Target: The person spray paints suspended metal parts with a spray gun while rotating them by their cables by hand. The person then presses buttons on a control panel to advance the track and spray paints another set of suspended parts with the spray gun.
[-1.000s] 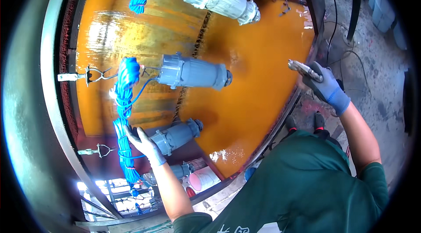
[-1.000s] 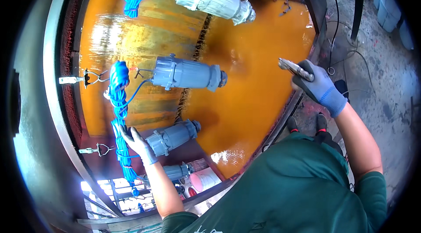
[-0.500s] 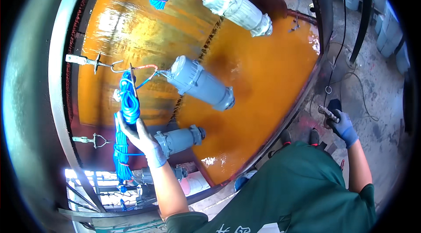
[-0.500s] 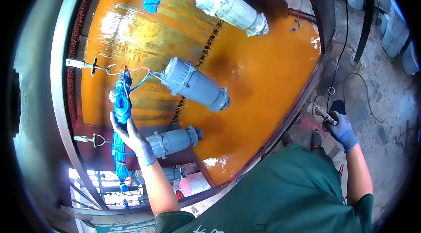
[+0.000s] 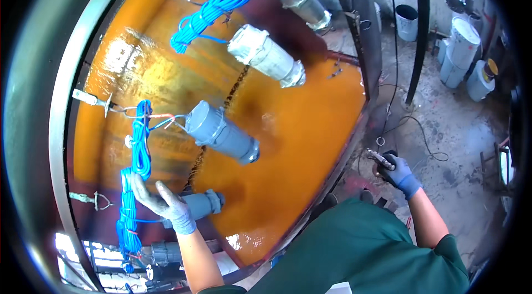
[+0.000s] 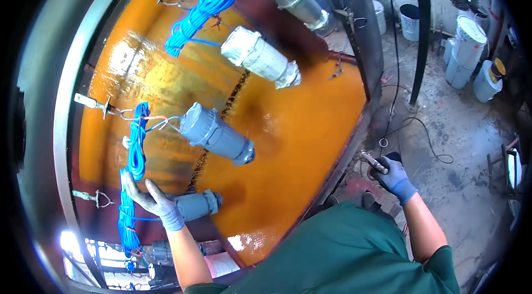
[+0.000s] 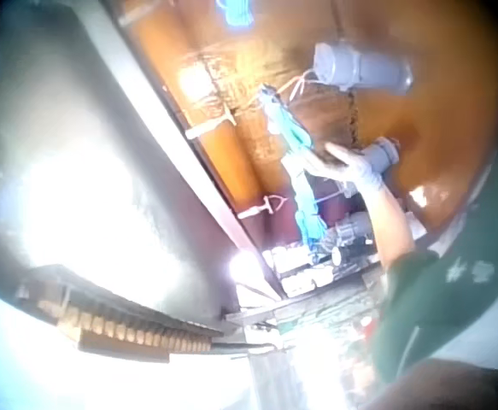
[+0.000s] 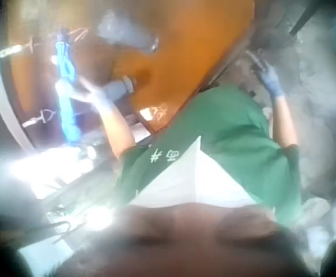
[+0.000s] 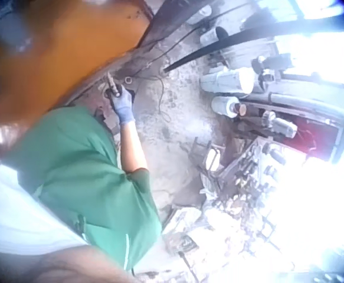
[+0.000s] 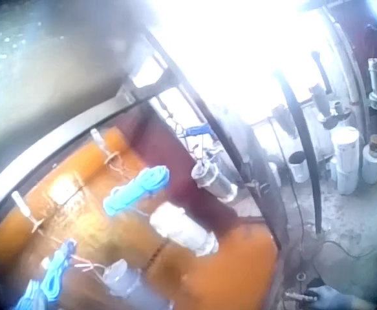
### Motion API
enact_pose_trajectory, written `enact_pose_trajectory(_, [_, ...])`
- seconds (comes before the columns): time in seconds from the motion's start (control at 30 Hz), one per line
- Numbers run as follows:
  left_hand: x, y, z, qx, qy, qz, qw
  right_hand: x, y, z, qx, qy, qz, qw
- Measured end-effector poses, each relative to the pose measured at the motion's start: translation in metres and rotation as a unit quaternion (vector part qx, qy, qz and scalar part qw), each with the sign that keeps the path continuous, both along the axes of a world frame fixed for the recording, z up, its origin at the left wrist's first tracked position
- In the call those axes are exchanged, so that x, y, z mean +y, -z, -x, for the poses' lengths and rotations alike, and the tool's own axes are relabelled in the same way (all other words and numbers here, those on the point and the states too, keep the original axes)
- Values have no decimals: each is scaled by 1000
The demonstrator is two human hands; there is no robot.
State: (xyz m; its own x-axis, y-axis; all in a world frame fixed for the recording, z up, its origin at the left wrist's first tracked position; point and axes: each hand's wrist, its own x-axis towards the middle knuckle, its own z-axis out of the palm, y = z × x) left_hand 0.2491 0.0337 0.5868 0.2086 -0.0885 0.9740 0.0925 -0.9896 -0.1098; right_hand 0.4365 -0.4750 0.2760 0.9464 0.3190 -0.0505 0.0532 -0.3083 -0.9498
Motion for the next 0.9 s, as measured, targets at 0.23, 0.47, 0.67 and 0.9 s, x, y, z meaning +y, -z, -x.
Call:
enact_pose_trajectory(0.23, [-43, -26, -137, 140, 219, 25, 965, 11, -32, -31, -64, 99, -7, 993])
enact_pose_trajectory(0.47, [-95, -104, -306, 146, 245, -113, 952, 38, -88, -35, -26, -4, -56, 998])
enact_pose_trajectory(0.67, [-99, -137, -405, 192, 118, -180, 957, 58, -126, -56, -97, 9, -65, 993])
enact_pose_trajectory(0.9, [-98, -142, -412, 236, 105, -173, 950, 66, -148, -78, -90, -55, -55, 993])
